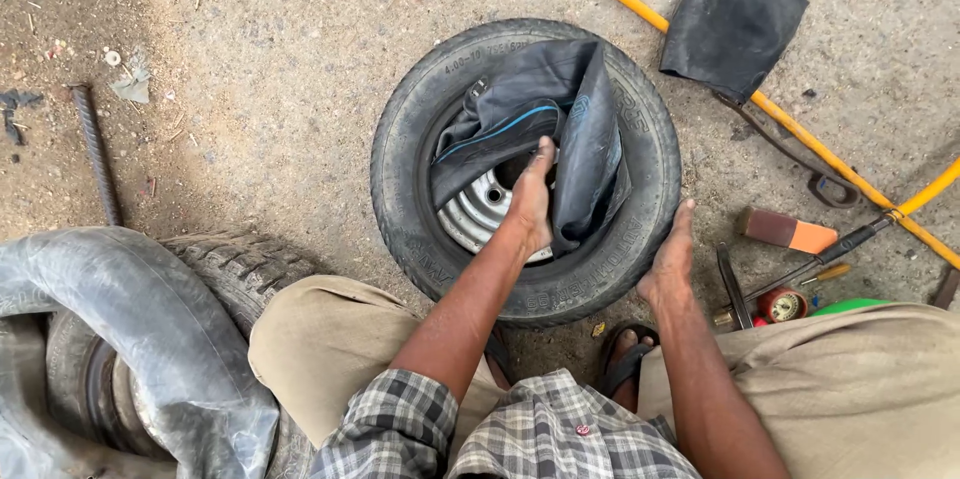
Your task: The person inserts a rubber tube into a tire by hand, tucks a patch inside, and presses the tube into the rim. They then fit the tire onto the wheel rim, pressing the edges down and rotating the assembly to seat the tire completely.
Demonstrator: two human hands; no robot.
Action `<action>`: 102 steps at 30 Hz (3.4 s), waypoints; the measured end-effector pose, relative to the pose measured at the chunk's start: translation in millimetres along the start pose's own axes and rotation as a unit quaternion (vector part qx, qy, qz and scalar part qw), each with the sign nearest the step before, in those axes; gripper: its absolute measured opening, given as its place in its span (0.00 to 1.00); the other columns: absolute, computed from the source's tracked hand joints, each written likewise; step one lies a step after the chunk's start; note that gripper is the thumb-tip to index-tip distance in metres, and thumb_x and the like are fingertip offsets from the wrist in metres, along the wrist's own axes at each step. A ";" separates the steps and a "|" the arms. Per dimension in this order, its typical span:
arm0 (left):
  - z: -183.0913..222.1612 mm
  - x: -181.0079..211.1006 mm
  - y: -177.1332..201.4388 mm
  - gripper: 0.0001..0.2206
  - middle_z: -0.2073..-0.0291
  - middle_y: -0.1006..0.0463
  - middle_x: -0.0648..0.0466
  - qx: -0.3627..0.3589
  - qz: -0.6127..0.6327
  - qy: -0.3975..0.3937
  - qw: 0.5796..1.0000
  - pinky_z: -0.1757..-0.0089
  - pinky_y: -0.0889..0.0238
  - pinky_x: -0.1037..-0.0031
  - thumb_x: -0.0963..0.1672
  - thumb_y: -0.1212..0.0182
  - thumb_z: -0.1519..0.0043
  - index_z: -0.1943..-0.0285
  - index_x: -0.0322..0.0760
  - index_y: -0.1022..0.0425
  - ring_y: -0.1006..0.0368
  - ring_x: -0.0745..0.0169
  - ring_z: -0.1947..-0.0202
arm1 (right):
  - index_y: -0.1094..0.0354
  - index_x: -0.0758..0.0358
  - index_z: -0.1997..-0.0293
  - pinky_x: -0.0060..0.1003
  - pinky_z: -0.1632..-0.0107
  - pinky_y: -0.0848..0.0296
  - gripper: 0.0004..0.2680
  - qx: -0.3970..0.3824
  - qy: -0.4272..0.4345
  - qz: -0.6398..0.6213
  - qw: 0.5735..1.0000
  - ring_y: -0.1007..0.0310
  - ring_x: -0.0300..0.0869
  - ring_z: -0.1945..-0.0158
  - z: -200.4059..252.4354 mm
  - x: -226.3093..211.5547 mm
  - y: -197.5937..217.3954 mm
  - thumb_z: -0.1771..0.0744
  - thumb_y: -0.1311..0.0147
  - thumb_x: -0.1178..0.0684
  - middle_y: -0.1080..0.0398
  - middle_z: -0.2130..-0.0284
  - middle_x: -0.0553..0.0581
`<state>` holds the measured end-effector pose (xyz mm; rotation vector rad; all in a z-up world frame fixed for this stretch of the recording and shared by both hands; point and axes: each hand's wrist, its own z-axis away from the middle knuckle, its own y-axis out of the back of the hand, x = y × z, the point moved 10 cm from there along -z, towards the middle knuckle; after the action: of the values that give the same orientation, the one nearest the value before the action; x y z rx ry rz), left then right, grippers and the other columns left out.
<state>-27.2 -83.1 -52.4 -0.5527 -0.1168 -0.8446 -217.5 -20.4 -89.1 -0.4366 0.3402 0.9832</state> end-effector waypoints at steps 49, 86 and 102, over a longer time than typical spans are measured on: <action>-8.7 83.2 70.7 0.13 0.53 0.22 0.51 0.005 0.173 -0.215 0.961 0.48 0.34 0.42 0.41 0.34 0.39 0.47 0.35 0.26 0.27 0.50 0.48 | 0.48 0.69 0.27 0.45 0.38 0.31 0.33 -0.015 0.304 0.635 0.710 0.25 0.62 0.50 66.4 -98.2 -161.5 0.42 0.40 0.58 0.27 0.53 0.76; -39.6 12.2 8.8 0.13 0.59 0.15 0.47 -0.181 -0.355 -0.126 0.909 0.53 0.29 0.72 0.36 0.44 0.41 0.51 0.26 0.18 0.21 0.60 0.57 | 0.61 0.68 0.22 0.51 0.40 0.30 0.37 -0.037 0.342 0.566 0.749 0.27 0.65 0.45 68.5 -92.5 -161.7 0.40 0.42 0.63 0.30 0.48 0.77; -42.1 -43.2 5.8 0.34 0.45 0.21 0.46 -0.249 -0.311 -0.019 0.917 0.41 0.35 0.66 0.36 0.25 0.53 0.34 0.27 0.31 0.25 0.55 0.43 | 0.31 0.71 0.44 0.42 0.47 0.21 0.19 -0.145 0.289 0.418 0.849 0.19 0.47 0.55 53.7 -89.6 -108.9 0.40 0.40 0.66 0.21 0.56 0.62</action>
<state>-56.6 -72.2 -104.2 -1.0403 -0.1140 -1.5049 -166.2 -110.4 20.6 -0.9046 0.9904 1.7649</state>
